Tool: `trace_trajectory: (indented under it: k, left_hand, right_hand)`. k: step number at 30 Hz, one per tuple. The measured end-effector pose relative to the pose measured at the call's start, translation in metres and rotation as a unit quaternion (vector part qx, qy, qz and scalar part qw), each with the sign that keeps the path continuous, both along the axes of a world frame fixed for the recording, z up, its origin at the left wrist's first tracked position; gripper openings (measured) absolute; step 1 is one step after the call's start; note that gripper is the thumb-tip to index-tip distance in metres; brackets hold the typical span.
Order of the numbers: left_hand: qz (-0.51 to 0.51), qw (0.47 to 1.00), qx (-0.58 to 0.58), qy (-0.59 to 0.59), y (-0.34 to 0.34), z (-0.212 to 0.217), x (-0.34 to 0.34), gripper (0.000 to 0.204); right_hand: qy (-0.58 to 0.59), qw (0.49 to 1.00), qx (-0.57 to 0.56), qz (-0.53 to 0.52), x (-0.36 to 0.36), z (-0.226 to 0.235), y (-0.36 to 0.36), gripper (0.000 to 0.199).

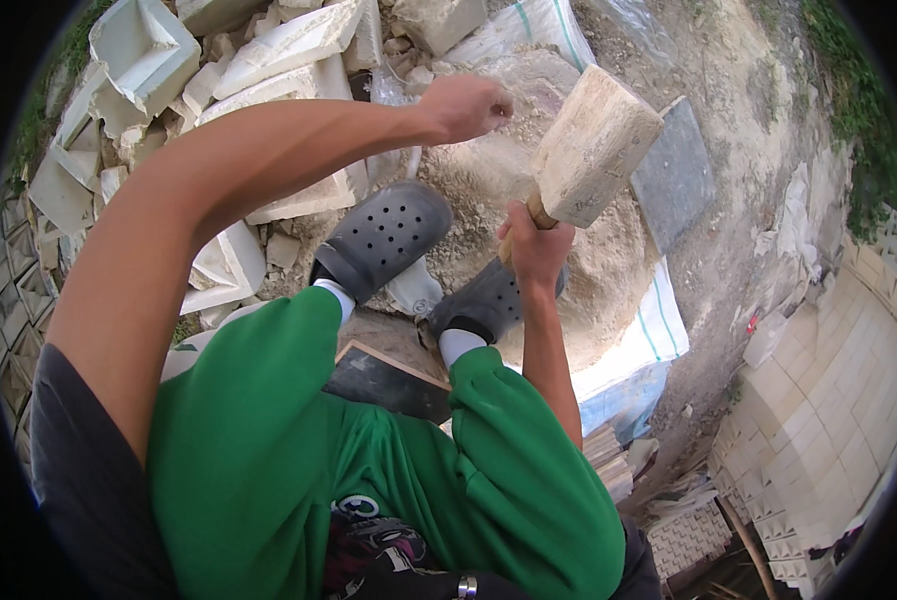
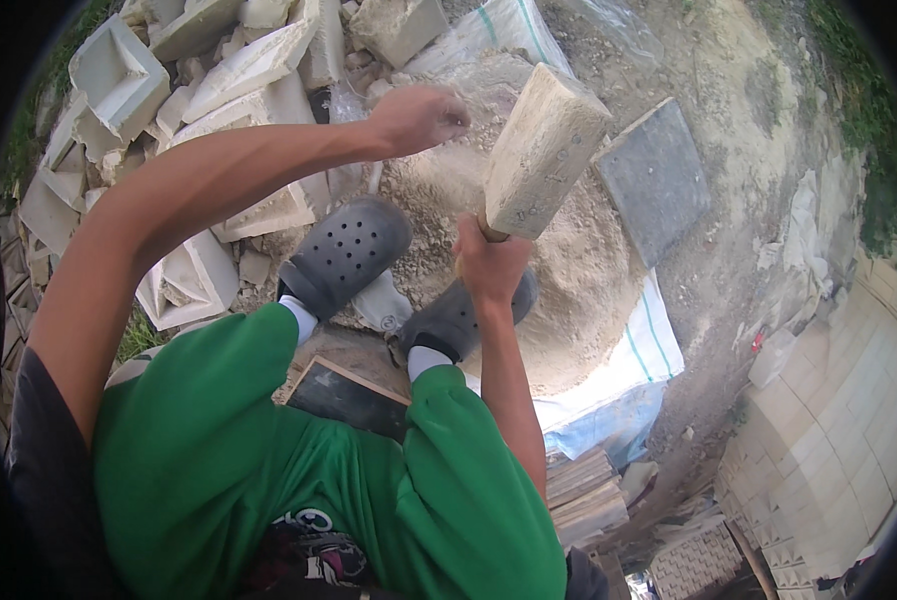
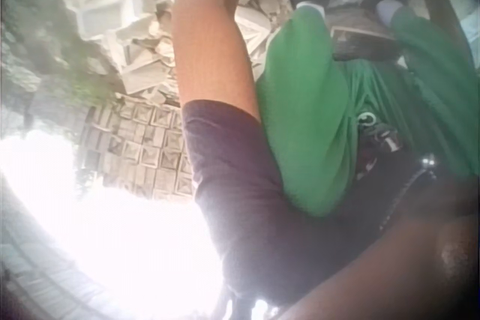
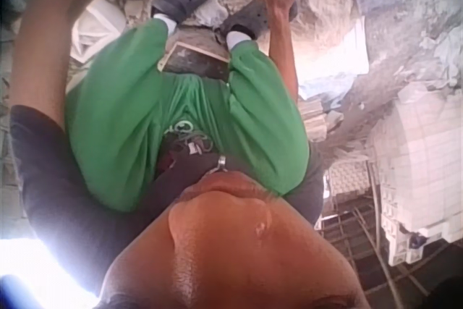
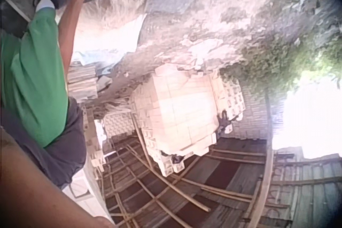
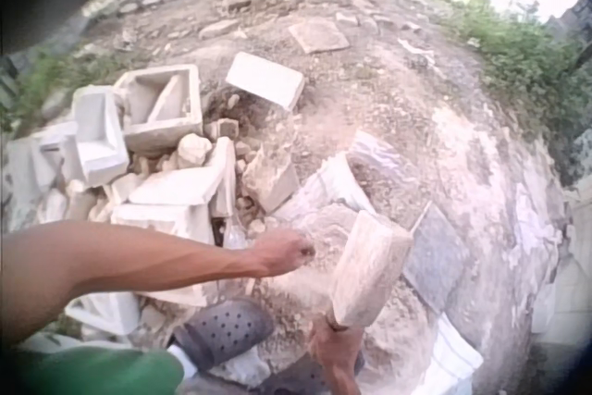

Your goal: The person uses a wooden mallet to repeatedly strike a small piece of stone on a pile of sand. The person holds the stone with one hand and strikes it with the mallet in the other hand, breaking it into smaller fragments.

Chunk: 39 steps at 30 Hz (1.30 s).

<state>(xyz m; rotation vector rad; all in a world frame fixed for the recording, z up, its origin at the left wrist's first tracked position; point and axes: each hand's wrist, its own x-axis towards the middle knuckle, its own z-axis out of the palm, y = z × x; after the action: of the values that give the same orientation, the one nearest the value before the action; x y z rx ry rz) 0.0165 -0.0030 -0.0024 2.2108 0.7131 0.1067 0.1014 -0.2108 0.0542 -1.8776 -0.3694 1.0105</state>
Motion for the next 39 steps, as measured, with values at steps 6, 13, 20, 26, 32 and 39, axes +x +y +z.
trace_trajectory:
  k: [6,13,20,26,32,39]
  left_hand:
    - [0.019,1.000,0.015,-0.015,-0.002,-0.003,-0.008,0.017]
    - [0.014,0.999,0.026,-0.022,-0.002,-0.003,-0.011,0.016]
    - [0.017,0.999,0.018,-0.026,-0.003,-0.002,-0.007,0.016]
    - [0.025,0.999,0.013,-0.018,-0.003,-0.002,-0.009,0.015]
    - [0.030,0.999,0.012,-0.021,-0.004,-0.001,-0.009,0.017]
    - [0.016,0.999,0.026,-0.018,-0.007,0.001,0.003,0.019]
  right_hand:
    - [0.018,0.994,-0.106,0.021,-0.002,-0.012,0.008,0.024]
    - [-0.011,1.000,0.007,0.011,-0.004,0.001,0.001,0.022]
    - [0.014,0.995,-0.102,0.011,-0.007,-0.003,0.011,0.014]
    - [-0.040,0.999,-0.012,0.022,-0.008,0.003,0.006,0.016]
    - [0.064,0.994,-0.083,-0.015,-0.003,0.001,0.015,0.018]
    - [0.045,0.996,-0.068,-0.021,0.005,0.008,0.003,0.015]
